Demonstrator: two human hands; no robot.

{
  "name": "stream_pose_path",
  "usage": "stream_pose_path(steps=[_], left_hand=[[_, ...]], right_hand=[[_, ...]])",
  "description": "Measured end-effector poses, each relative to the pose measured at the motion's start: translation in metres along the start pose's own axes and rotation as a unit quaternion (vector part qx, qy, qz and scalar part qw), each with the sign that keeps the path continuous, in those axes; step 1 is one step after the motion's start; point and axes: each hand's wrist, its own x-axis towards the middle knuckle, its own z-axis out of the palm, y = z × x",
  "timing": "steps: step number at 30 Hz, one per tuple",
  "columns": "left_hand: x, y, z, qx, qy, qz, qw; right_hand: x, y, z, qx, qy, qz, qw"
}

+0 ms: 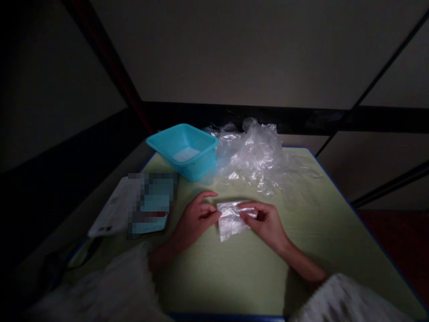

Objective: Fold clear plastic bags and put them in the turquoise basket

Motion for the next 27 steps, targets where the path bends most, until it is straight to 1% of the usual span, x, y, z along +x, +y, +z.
stream_pose_path(steps=[3, 5, 7, 10, 12, 13, 14, 16, 18, 22, 24, 27], left_hand=[[0.001, 0.004, -0.005, 0.074, 0.031, 0.077, 0.994], [0.003, 0.005, -0.01, 0.149, 0.074, 0.141, 0.976], [0.005, 0.008, -0.015, 0.232, 0.137, 0.221, 0.937], [0.011, 0.015, -0.025, 0.352, 0.206, 0.331, 0.851], [0.017, 0.022, -0.032, 0.419, 0.229, 0.358, 0.803], [0.021, 0.026, -0.035, 0.442, 0.241, 0.357, 0.787], [0.025, 0.029, -0.039, 0.46, 0.248, 0.351, 0.777], [0.034, 0.033, -0.045, 0.485, 0.252, 0.33, 0.77], [0.043, 0.033, -0.05, 0.502, 0.247, 0.301, 0.772], [0.057, 0.024, -0.058, 0.521, 0.245, 0.251, 0.778], [0.061, 0.018, -0.061, 0.511, 0.241, 0.257, 0.784], [0.067, 0.01, -0.066, 0.48, 0.245, 0.289, 0.791]], right_hand=[[0.002, 0.001, -0.002, -0.008, -0.003, 0.03, 1.0], [0.003, 0.002, -0.003, -0.02, -0.006, 0.044, 0.999], [0.005, 0.001, -0.001, -0.028, -0.016, 0.049, 0.998], [0.009, -0.005, 0.006, -0.029, -0.038, 0.04, 0.998], [0.013, -0.011, 0.012, -0.028, -0.047, 0.031, 0.998], [0.015, -0.014, 0.015, -0.028, -0.051, 0.028, 0.998], [0.016, -0.017, 0.017, -0.03, -0.055, 0.025, 0.998], [0.019, -0.02, 0.021, -0.035, -0.061, 0.02, 0.997], [0.021, -0.02, 0.022, -0.038, -0.065, 0.013, 0.997], [0.022, -0.014, 0.021, -0.016, -0.079, -0.003, 0.997], [0.021, -0.011, 0.02, -0.008, -0.086, -0.009, 0.996], [0.021, -0.012, 0.019, -0.015, -0.092, -0.01, 0.996]])
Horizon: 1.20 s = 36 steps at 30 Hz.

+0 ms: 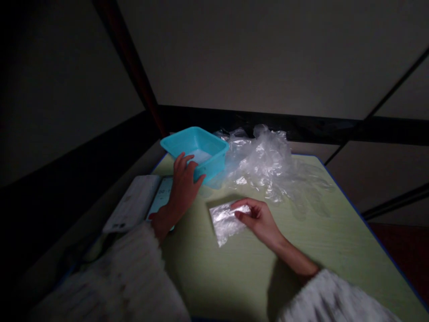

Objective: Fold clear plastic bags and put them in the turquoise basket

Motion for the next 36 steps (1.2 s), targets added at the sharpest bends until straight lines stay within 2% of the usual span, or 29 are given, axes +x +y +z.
stream_pose_path(steps=[4, 7, 13, 16, 19, 22, 24, 28, 31, 36], left_hand=[[0.001, -0.002, 0.001, -0.021, 0.053, 0.008, 0.998], [0.0, 0.006, -0.008, -0.024, 0.077, 0.035, 0.996], [-0.016, 0.036, -0.036, -0.021, 0.131, 0.133, 0.982], [-0.03, 0.05, -0.041, -0.05, 0.129, 0.18, 0.974], [-0.042, 0.063, -0.045, -0.074, 0.106, 0.213, 0.968], [-0.049, 0.073, -0.049, -0.092, 0.08, 0.24, 0.963], [-0.054, 0.078, -0.051, -0.113, 0.065, 0.258, 0.957], [-0.063, 0.086, -0.051, -0.159, 0.041, 0.253, 0.953], [-0.068, 0.09, -0.051, -0.182, 0.017, 0.245, 0.952], [-0.071, 0.093, -0.055, -0.195, -0.019, 0.268, 0.943]], right_hand=[[-0.001, -0.008, -0.002, 0.0, -0.01, -0.004, 1.0], [-0.002, -0.016, -0.009, 0.002, -0.003, -0.018, 1.0], [-0.006, -0.041, -0.037, 0.008, 0.077, -0.089, 0.993], [-0.009, -0.062, -0.049, 0.032, 0.154, -0.114, 0.981], [-0.011, -0.084, -0.055, 0.05, 0.207, -0.163, 0.963], [-0.011, -0.101, -0.06, -0.004, 0.241, -0.214, 0.947], [-0.011, -0.111, -0.062, -0.07, 0.215, -0.223, 0.948], [-0.008, -0.128, -0.06, -0.205, 0.095, -0.213, 0.95], [0.001, -0.135, -0.053, -0.298, -0.008, -0.224, 0.928], [0.027, -0.127, -0.047, -0.359, -0.14, -0.231, 0.894]])
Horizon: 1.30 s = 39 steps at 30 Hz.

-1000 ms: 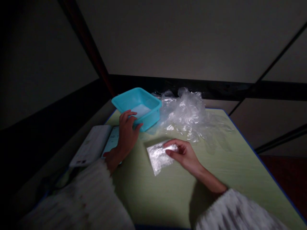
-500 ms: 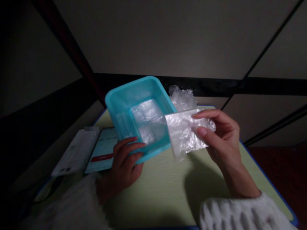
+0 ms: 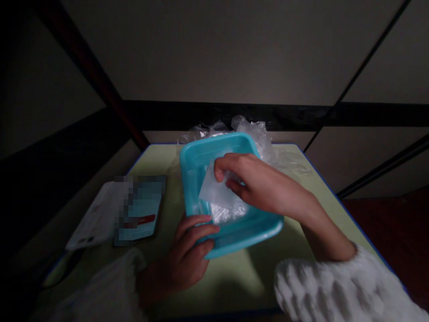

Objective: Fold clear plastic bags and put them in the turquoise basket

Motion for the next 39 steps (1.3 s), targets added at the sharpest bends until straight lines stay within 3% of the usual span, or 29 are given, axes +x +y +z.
stream_pose_path(steps=[4, 10, 16, 22, 30, 35, 39], left_hand=[[0.001, 0.002, -0.003, -0.013, -0.004, 0.018, 1.0], [0.0, 0.003, -0.004, -0.042, -0.027, 0.023, 0.999], [-0.006, 0.001, 0.003, -0.062, -0.01, 0.018, 0.998], [-0.008, 0.0, 0.005, -0.068, -0.013, 0.016, 0.997], [-0.004, 0.0, 0.004, -0.06, -0.015, 0.006, 0.998], [-0.007, -0.001, 0.006, -0.06, -0.017, 0.007, 0.998], [-0.007, -0.001, 0.006, -0.059, -0.022, 0.011, 0.998]], right_hand=[[0.019, 0.013, 0.003, -0.015, -0.087, -0.007, 0.996], [0.043, 0.028, 0.013, -0.045, -0.142, 0.009, 0.989], [0.042, 0.048, 0.028, -0.161, -0.165, 0.018, 0.973], [0.035, 0.05, 0.033, -0.178, -0.218, -0.005, 0.96], [0.029, 0.053, 0.023, -0.195, -0.187, 0.0, 0.963], [0.025, 0.041, 0.013, -0.254, -0.17, 0.022, 0.952], [0.024, 0.031, 0.019, -0.261, -0.179, 0.017, 0.948]])
